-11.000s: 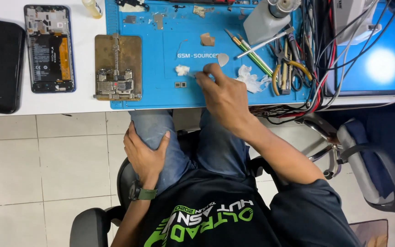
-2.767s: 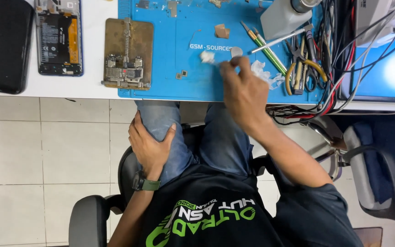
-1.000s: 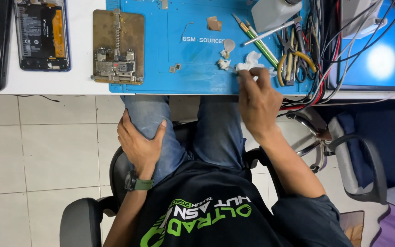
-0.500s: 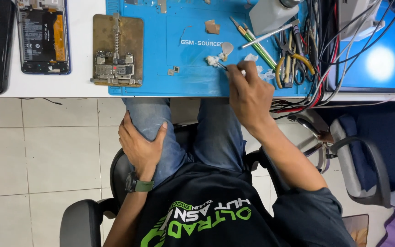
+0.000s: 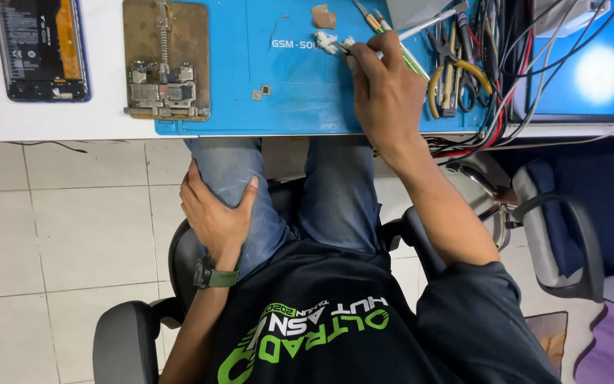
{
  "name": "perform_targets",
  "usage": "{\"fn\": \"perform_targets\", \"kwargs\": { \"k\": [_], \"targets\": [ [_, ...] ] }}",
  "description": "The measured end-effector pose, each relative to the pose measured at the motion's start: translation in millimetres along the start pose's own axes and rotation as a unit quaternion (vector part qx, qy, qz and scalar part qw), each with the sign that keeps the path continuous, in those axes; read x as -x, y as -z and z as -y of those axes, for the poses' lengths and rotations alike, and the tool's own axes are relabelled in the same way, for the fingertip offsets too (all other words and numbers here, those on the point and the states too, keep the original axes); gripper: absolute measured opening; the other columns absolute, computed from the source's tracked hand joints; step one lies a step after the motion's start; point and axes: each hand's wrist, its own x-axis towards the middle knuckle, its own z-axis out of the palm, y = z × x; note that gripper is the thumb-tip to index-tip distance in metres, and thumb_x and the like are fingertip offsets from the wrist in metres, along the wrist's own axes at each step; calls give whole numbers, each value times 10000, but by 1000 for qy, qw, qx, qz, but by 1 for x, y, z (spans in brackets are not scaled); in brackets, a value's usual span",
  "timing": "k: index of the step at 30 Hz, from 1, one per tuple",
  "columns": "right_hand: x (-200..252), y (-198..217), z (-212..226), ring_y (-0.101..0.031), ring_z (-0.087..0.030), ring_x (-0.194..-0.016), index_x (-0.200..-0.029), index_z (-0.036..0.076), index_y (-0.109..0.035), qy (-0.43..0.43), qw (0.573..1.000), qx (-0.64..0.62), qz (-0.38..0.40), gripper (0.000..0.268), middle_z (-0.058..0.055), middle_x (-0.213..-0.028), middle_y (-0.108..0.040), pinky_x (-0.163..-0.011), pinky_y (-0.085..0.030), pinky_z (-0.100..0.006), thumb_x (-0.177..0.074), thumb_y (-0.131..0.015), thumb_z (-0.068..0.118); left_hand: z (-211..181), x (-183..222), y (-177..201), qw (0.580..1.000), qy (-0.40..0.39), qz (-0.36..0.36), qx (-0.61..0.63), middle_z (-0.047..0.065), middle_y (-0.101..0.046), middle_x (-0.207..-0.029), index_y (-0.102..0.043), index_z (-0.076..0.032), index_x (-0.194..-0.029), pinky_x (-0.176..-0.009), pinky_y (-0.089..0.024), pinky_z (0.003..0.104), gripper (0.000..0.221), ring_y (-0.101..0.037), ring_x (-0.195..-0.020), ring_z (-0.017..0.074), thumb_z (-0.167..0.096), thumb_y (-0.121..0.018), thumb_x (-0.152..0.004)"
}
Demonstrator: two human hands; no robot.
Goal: Soldering a small electronic component on a circuit board and cleaning the area with a cotton swab.
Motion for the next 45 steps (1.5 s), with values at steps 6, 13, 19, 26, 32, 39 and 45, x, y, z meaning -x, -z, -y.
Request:
{"fn": "perform_targets", "kwargs": {
  "k": [6,13,19,26,32,39,45],
  "targets": [
    [35,27,13,-644,-274,-526,-1187,141,-771,10,1000,1,19,85,-25,-1064,-579,-466,-467,-372,-1147,-696,135,7,0,3,1000,18,-5,2,263,-554,-1350,-458,31,-1612,-984,-465,532,1085,-601,-1192,463,-585,-958,-873],
    [72,38,42,-637,-243,-482,-1237,205,-767,3,1000,-16,16,150,-25,-1076,-656,-480,-468,-349,-1134,-658,212,-2,-3,2,1000,8,7,3,269,-568,-1326,-462,43,-1602,-961,-466,546,1082,-605,-1167,471,-558,-966,-856],
    [81,38,36,-640,-280,-499,-1234,212,-760,-4,1000,7,2,147,-32,-1079,-650,-496,-486,-377,-1122,-668,188,-1,-1,2,1000,14,5,1,271,-565,-1333,-460,38,-1608,-965,-462,539,1085,-602,-1174,465,-562,-968,-860],
    [91,35,37,-648,-243,-491,-1229,237,-760,8,1000,8,-1,150,2,-1097,-669,-515,-519,-327,-1122,-657,257,-1,-1,3,1000,9,4,-4,275,-570,-1341,-461,33,-1612,-962,-464,544,1088,-603,-1179,470,-565,-963,-853],
    [56,25,60,-619,-187,-500,-1210,203,-706,-17,997,-70,-8,121,-43,-1121,-636,-509,-489,-324,-1136,-618,165,-2,1,0,1000,9,4,-6,271,-568,-1351,-455,20,-1617,-972,-467,550,1082,-604,-1196,463,-586,-942,-865],
    [55,46,49,-681,-207,-593,-1233,168,-737,-66,989,-126,-23,125,-43,-1116,-627,-531,-512,-331,-1134,-682,116,-1,3,8,1000,16,4,7,283,-569,-1356,-445,24,-1619,-978,-470,565,1065,-604,-1193,483,-546,-953,-875],
    [68,50,49,-705,-247,-613,-1190,146,-766,-108,987,-122,6,73,13,-1092,-598,-514,-525,-360,-1128,-730,137,0,3,5,1000,11,-2,8,269,-573,-1359,-454,22,-1612,-972,-476,550,1065,-609,-1192,462,-542,-964,-865]
  ]
}}
